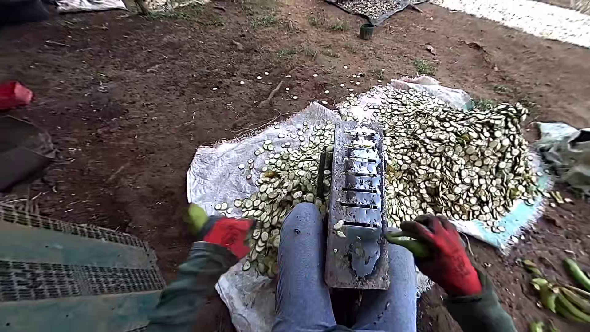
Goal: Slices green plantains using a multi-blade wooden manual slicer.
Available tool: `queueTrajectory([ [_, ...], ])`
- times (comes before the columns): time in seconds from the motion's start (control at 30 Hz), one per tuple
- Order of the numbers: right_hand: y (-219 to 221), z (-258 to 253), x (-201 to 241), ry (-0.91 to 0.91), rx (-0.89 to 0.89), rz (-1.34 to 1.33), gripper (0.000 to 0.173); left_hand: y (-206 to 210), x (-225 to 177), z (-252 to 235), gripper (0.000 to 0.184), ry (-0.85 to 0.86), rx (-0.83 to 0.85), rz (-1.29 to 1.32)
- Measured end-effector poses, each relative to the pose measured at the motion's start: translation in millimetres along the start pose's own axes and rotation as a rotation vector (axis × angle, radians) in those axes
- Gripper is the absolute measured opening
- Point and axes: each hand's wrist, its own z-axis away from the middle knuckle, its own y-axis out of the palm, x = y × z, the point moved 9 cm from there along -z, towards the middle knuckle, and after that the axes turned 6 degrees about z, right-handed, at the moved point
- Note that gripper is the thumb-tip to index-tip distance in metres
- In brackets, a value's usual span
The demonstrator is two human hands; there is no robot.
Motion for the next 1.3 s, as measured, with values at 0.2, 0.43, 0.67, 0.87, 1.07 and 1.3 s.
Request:
queueTrajectory([
  [0.2,34.9,5.4,-53.6,0.307,-0.381,-0.999,0.071,-42.7,45.1,9.3,0.052,0.1,-0.704,1.315],
  [0.43,105.2,31.4,-30.8,0.317,-0.418,-0.722,0.051,25.1,30.9,1.4,0.059,-0.046,-0.689,1.479],
  [0.67,119.9,-191.1,-106.4,0.203,-0.425,-0.421,0.052,58.2,37.4,7.7,0.059,-0.202,-0.72,1.565],
  [0.87,112.7,-85.8,-77.8,0.242,-0.277,-0.555,0.057,85.3,70.3,14.9,0.055,-0.465,-0.686,1.297],
  [1.07,105.5,-32.9,-49.5,0.11,-0.371,-0.422,0.035,73.2,6.4,-4.1,0.071,-0.28,-0.423,0.963],
  [1.3,125.8,-219.6,-84.5,0.04,-0.426,-0.166,0.04,75.8,-53.8,-45.4,0.06,-0.34,-0.104,0.433],
])
